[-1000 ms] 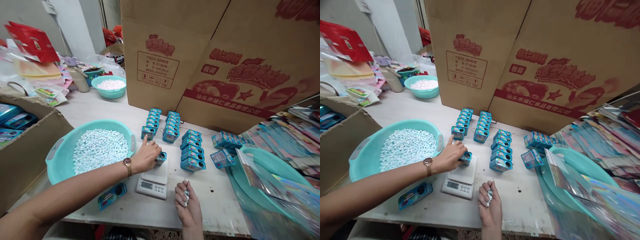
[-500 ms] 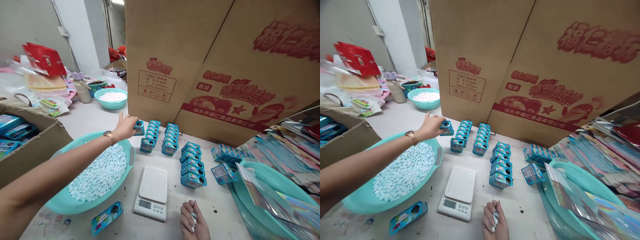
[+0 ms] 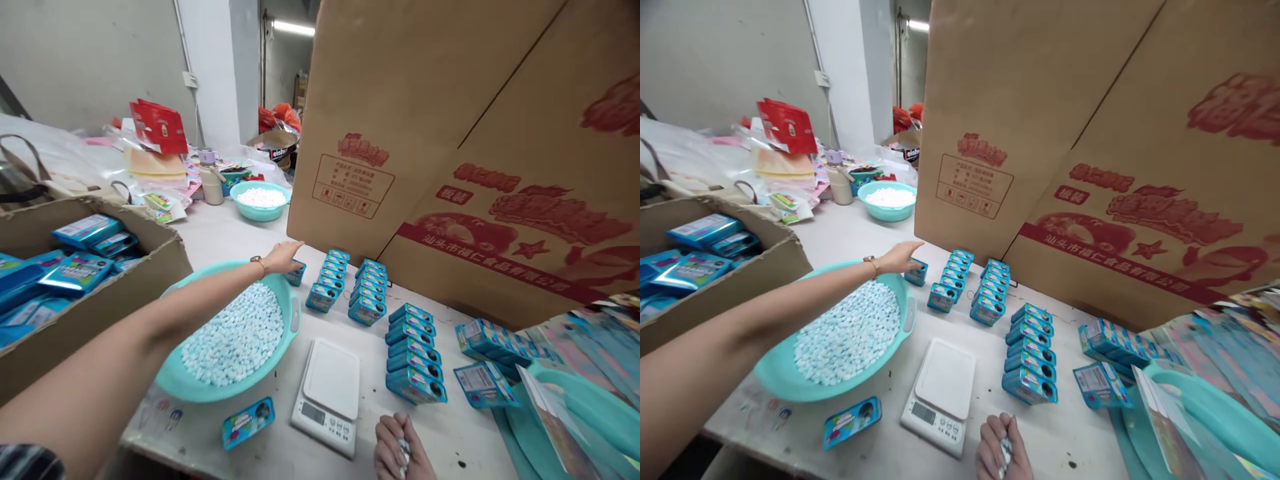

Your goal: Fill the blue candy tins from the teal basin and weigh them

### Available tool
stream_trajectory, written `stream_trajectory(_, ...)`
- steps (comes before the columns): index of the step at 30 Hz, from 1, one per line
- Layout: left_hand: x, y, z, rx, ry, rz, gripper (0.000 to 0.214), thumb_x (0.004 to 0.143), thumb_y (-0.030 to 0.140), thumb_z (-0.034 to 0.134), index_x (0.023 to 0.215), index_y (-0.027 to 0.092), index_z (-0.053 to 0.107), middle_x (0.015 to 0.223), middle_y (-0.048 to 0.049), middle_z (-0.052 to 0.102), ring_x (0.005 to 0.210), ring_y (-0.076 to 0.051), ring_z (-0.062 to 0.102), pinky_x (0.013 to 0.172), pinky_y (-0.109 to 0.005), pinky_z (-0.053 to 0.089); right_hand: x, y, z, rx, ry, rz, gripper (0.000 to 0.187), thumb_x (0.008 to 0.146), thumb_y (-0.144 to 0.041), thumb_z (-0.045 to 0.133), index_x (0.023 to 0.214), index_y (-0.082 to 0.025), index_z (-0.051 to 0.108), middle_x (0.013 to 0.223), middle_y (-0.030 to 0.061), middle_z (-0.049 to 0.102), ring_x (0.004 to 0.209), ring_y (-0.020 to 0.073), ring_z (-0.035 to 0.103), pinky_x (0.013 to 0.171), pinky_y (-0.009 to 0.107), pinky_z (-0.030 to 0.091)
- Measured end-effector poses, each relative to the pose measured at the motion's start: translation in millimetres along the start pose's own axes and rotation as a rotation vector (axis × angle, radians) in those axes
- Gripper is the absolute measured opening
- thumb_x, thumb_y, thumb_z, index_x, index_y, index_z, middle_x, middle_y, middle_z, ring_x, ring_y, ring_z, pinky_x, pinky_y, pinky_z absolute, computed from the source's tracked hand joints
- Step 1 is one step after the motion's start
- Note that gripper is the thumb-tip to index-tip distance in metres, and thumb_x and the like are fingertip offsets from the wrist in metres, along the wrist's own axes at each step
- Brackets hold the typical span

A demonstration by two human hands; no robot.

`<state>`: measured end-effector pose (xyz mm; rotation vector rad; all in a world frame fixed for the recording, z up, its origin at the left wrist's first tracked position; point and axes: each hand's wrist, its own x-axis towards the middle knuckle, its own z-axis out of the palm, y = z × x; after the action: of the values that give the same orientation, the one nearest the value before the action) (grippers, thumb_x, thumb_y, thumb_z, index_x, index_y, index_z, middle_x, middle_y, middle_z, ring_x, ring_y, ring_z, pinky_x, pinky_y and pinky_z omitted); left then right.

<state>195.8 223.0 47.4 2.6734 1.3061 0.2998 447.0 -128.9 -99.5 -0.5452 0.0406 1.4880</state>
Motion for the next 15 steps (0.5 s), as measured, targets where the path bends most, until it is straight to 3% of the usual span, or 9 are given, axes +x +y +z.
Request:
stream_trajectory(3,-65.8,27.6,-20.5,-0.051,0.029,0.084,0.066,0.086,0.051,0.059,0.139,0.014,0.042,0.137,-0.0152,0.054,0.126,-0.028,0.049,0.107,-0.041,0.035,-4.7,11.9,20.0,0.091,0.038,0.01,0.011,0.09,-0.018,0.061,0.084,-0.019,0.053,0.067,-0.0071,0.046,0.045,0.0034,0.041,0.038,0.015,0.032)
stream_trajectory(5,-128.9,52.7,-20.7,-0.035,0.016,0.253,0.067,0.082,0.064,0.058,0.13,0.018,0.052,0.126,-0.0127,0.06,0.121,-0.029,0.052,0.11,-0.047,0.03,-5.4,21.0,31.4,0.124,0.039,0.036,0.012,0.09,-0.014,0.06,0.083,-0.019,0.052,0.066,-0.0076,0.046,0.045,0.003,0.043,0.038,0.014,0.032)
stream_trajectory(7,-195.0,74.2,-6.0,0.054,0.011,0.368,0.07,0.078,0.073,0.055,0.12,0.017,0.058,0.122,-0.0138,0.062,0.129,-0.034,0.046,0.117,-0.059,0.011,-5.3,30.0,40.4,0.138,0.027,0.068,0.013,0.09,-0.012,0.059,0.082,-0.018,0.051,0.066,-0.0075,0.046,0.045,0.0028,0.043,0.038,0.013,0.031)
stream_trajectory(10,-270.4,87.3,36.9,0.215,0.061,0.421,0.077,0.078,0.075,0.053,0.126,0.015,0.056,0.137,-0.0146,0.056,0.145,-0.033,0.025,0.118,-0.055,-0.01,-5.9,42.4,50.0,0.146,0.012,0.103,0.011,0.09,-0.014,0.06,0.083,-0.018,0.052,0.067,-0.0069,0.048,0.045,0.0029,0.044,0.036,0.013,0.029)
stream_trajectory(12,-295.0,85.5,67.1,0.308,0.121,0.338,0.071,0.081,0.066,0.058,0.132,0.016,0.053,0.146,-0.0155,0.048,0.148,-0.031,0.02,0.119,-0.054,-0.007,-8.0,49.2,53.9,0.143,-0.003,0.11,0.01,0.089,-0.016,0.062,0.085,-0.018,0.053,0.067,-0.0068,0.048,0.045,0.003,0.043,0.035,0.013,0.029)
stream_trajectory(15,-301.3,79.8,95.8,0.351,0.222,0.226,0.048,0.089,0.045,0.059,0.13,0.02,0.056,0.147,-0.0131,0.049,0.149,-0.029,0.02,0.12,-0.054,-0.001,-13.6,56.0,54.8,0.136,-0.025,0.116,0.01,0.088,-0.016,0.064,0.085,-0.017,0.055,0.067,-0.0069,0.049,0.045,0.003,0.043,0.035,0.013,0.029)
